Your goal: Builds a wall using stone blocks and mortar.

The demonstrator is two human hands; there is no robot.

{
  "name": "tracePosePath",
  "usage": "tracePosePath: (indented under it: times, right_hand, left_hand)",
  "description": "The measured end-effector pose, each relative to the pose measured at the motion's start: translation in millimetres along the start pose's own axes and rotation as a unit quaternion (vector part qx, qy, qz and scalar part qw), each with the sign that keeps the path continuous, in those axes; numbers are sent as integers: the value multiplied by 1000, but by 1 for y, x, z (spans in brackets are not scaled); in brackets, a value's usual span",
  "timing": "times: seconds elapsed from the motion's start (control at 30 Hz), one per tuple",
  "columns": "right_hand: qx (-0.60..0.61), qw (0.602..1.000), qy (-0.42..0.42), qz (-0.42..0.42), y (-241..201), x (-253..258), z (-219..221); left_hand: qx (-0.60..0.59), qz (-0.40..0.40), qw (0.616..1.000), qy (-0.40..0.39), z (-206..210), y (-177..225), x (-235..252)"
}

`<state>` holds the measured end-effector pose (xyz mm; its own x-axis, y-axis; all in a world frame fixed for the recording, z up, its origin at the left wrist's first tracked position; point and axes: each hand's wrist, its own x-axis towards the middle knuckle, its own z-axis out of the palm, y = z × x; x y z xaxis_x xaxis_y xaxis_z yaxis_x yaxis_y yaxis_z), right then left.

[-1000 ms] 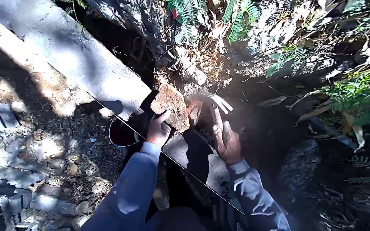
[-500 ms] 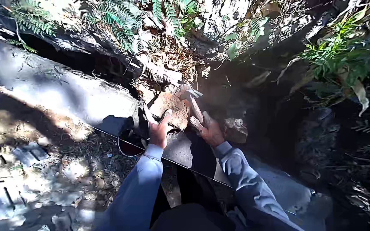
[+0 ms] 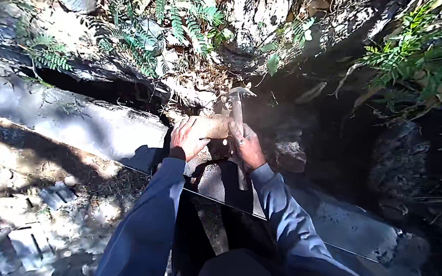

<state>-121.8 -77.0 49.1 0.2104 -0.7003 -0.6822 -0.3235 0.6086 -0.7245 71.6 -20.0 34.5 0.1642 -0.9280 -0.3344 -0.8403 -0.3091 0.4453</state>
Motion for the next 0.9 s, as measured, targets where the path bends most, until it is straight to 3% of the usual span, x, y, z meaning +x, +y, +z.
tracePosePath:
  times: [0.07,0.13,0.2,0.37,0.5,0.6,0.8,0.83,0.9]
  right_hand:
    - [-116,991,23,-59,0,-11,-14]
    - [-233,961,43,-142,7,-21,-32]
    - [-324,925,34,-196,23,-30,-48]
    - [-428,877,18,-216,46,-45,-66]
    - [-469,862,-33,-189,45,-36,-70]
    - [-492,846,-63,-194,40,-22,-64]
    - [-444,810,4,-382,36,-28,-54]
    - [-479,804,-21,-351,36,-27,-55]
    - [-573,799,-100,-156,29,-16,-58]
  left_hand:
    - [-103,-119,985,-69,-23,10,-4]
    - [-237,-173,953,-78,-23,10,-10]
    - [-338,-180,922,-50,-5,12,-20]
    - [-518,-239,820,47,42,32,-48]
    - [-571,-375,729,53,60,24,-63]
    - [-579,-418,700,23,48,21,-56]
    - [-587,-442,678,20,43,21,-49]
    - [-585,-447,676,31,45,20,-49]
    - [-592,-455,664,25,47,18,-52]
